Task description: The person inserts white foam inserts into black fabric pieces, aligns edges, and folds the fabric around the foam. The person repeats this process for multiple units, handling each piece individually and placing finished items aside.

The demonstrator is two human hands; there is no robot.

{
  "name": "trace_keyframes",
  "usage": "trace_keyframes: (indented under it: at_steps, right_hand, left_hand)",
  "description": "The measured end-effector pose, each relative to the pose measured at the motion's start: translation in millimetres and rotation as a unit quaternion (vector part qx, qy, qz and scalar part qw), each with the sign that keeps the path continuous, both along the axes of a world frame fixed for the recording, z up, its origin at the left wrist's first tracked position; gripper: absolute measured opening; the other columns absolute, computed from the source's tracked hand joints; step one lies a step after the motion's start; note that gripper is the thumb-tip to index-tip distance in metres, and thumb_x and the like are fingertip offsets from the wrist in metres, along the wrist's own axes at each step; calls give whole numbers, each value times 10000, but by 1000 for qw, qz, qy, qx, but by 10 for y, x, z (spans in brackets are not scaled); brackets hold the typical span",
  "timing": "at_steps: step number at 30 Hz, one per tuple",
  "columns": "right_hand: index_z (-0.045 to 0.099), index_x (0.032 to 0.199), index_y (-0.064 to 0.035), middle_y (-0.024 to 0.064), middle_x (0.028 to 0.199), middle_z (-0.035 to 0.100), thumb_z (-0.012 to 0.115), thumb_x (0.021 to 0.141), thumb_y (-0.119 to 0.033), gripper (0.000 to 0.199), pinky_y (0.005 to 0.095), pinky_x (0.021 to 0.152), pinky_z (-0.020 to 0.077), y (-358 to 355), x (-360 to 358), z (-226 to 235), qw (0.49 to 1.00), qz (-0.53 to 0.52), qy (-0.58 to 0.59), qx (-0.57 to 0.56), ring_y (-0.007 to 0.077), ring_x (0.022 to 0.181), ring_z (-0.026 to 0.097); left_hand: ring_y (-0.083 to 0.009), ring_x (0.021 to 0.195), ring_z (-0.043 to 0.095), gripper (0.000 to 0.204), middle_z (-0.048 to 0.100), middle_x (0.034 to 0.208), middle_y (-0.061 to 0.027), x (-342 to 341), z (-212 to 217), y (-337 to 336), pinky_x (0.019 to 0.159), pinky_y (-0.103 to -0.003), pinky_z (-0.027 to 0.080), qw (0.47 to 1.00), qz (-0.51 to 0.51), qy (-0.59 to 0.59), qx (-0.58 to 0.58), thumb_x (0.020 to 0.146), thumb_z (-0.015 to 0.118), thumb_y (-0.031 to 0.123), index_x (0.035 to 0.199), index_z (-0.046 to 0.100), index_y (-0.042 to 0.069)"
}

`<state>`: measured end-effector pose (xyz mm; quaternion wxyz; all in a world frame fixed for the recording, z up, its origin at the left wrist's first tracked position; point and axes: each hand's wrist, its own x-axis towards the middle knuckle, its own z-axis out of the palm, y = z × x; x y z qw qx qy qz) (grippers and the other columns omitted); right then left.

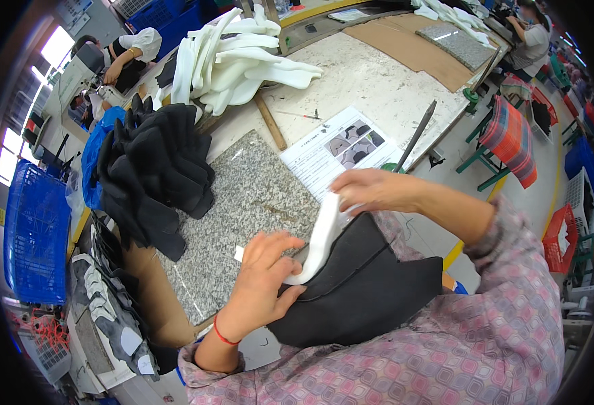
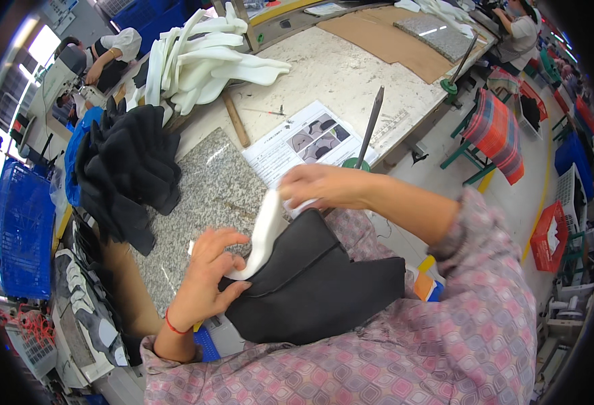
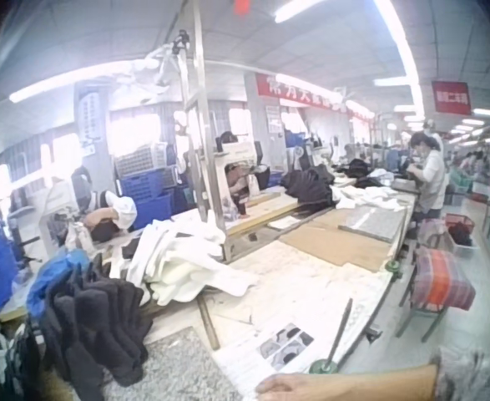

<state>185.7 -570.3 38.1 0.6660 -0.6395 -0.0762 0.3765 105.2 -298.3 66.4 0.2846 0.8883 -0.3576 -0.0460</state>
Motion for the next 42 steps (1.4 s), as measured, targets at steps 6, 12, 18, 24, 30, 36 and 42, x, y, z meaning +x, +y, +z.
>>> trace_keyframes:
  at_steps: [6,12,18,24,30,36,42]
  right_hand:
    - [534,1067,-16,33,882,608,745,792,-86,354,216,698,474,-201,-532,-151,981,-142,-120,51,71,795,570]
    - [594,843,-44,4,780,595,773,735,-47,209,216,588,429,-79,-486,-75,942,-126,-310,-13,55,671,546]
    - [595,747,-29,50,714,577,793,681,-41,209,270,516,443,-49,-539,146,815,-105,-568,-45,141,592,565]
    - [581,759,-24,43,706,551,789,662,14,232,247,509,426,5,-414,-115,846,-152,-507,-61,133,585,552]
    - [582,758,-24,50,716,551,788,662,14,231,255,504,424,4,-416,-20,852,-153,-495,-72,139,588,556]
    - [610,768,-35,61,703,557,801,648,-25,226,287,520,432,-41,-569,59,839,-126,-524,-72,196,598,566]
    - [673,871,-68,52,705,560,791,672,-41,232,307,518,441,-58,-637,14,832,-142,-532,-74,190,599,572]
  left_hand:
    - [-307,908,615,502,660,942,-120,319,54,96,794,-348,472,954,7,301,2,739,717,139,1205,550,58]
    - [-325,753,598,485,613,707,-119,325,75,-51,720,-392,450,991,-50,122,15,702,771,285,1092,630,32]
    - [-334,740,595,277,610,704,-137,174,-179,-31,677,-406,456,984,33,174,-12,698,779,260,805,667,31]
    - [-323,778,606,305,612,741,-132,294,-109,-17,683,-353,473,980,-18,196,-15,702,781,263,857,661,29]
    - [-323,641,556,421,566,697,-143,474,53,-150,616,-385,438,960,-20,278,-1,700,789,264,985,621,3]
    - [-136,566,499,279,590,664,-108,243,-201,-284,558,-299,422,917,98,360,-144,730,769,138,953,669,3]
    - [-206,520,459,231,528,604,-126,180,-206,-252,531,-322,407,938,118,311,-100,736,763,138,871,635,1]
